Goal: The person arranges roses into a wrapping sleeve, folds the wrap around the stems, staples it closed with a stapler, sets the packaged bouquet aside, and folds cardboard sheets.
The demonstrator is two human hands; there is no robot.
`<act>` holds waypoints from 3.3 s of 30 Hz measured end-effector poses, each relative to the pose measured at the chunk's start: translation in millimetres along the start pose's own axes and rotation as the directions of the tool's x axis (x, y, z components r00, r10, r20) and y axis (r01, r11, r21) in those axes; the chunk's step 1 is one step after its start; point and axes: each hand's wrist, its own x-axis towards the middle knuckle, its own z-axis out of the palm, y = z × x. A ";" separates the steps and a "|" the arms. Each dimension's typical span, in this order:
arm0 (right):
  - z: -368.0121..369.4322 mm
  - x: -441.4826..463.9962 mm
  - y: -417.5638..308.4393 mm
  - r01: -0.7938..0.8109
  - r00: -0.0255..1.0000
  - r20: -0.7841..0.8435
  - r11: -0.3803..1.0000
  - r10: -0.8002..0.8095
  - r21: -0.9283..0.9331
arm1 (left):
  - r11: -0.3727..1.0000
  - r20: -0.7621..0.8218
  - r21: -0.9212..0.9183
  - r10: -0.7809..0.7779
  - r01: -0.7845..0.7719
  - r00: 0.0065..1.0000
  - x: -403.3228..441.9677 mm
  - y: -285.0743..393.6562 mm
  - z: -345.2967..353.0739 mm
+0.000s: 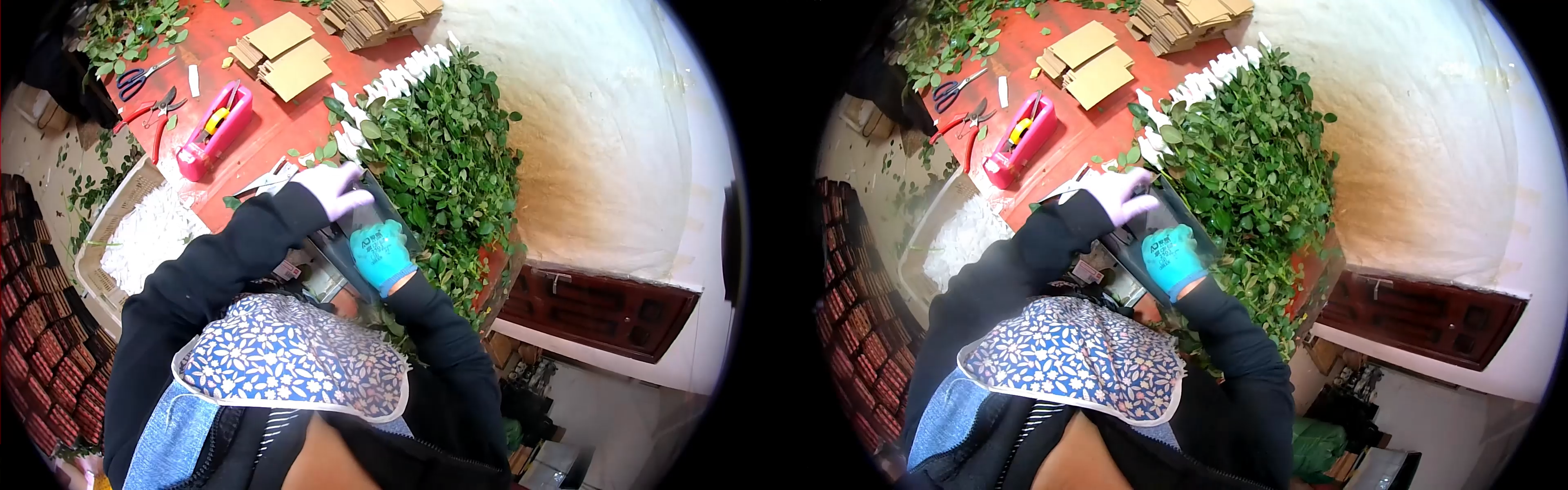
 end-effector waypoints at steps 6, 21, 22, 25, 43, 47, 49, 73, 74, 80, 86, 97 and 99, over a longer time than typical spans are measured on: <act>6.1 0.4 -1.2 -0.038 0.999 0.019 0.999 0.038 0.005 | 0.979 0.424 0.032 0.170 -0.202 0.890 26.9 -16.7 11.4; -1.8 -26.5 -21.7 -0.263 0.908 -0.101 0.740 0.407 0.619 | 0.959 0.268 -0.102 0.282 -0.264 0.921 -14.5 -43.5 9.0; -0.7 -25.2 -25.5 -0.248 0.913 -0.113 0.754 0.391 0.608 | 0.951 0.234 -0.123 0.306 -0.285 0.923 -16.5 -43.6 7.9; 6.4 -25.0 -32.1 -0.262 0.892 -0.133 0.733 0.433 0.627 | 0.958 0.243 -0.072 0.285 -0.276 0.927 -24.8 -29.9 -14.5; 0.0 -22.2 -27.6 -0.230 0.940 -0.060 0.755 0.336 0.614 | 0.940 0.384 -0.112 -0.258 0.323 0.887 9.2 -85.0 10.2; -2.3 -22.6 -27.6 -0.238 0.945 -0.042 0.768 0.325 0.595 | 0.999 0.291 -0.022 -0.024 0.032 0.956 12.3 -87.0 14.5; -2.1 -21.8 -26.4 -0.239 0.953 -0.010 0.771 0.304 0.590 | 0.995 0.353 0.071 0.042 -0.071 0.935 17.9 -81.5 12.2; 9.2 -24.2 -35.0 -0.275 0.891 -0.114 0.722 0.439 0.634 | 0.709 0.301 -0.526 -0.360 0.469 0.883 -15.8 -80.8 31.6; 8.2 -24.4 -35.2 -0.274 0.890 -0.116 0.722 0.440 0.635 | 0.713 0.272 -0.544 -0.349 0.442 0.897 -16.3 -80.8 32.1; 2.7 -23.0 -38.4 -0.357 0.860 -0.120 0.754 0.495 0.551 | 0.699 0.250 -0.594 -0.309 0.398 0.917 -15.4 -83.6 32.8; 16.6 -13.8 -52.9 -0.338 0.791 -0.160 0.640 0.590 0.690 | 0.641 0.265 -0.682 -0.232 0.352 0.936 -8.4 -105.4 36.9; 16.7 7.2 -80.2 -0.531 0.799 0.011 0.697 0.601 0.482 | 0.557 0.338 -0.698 -0.298 0.450 0.893 -2.7 -120.6 45.5; 16.4 8.5 -83.2 -0.566 0.772 0.021 0.672 0.635 0.478 | 0.536 0.356 -0.703 -0.302 0.467 0.884 -2.4 -119.0 47.7</act>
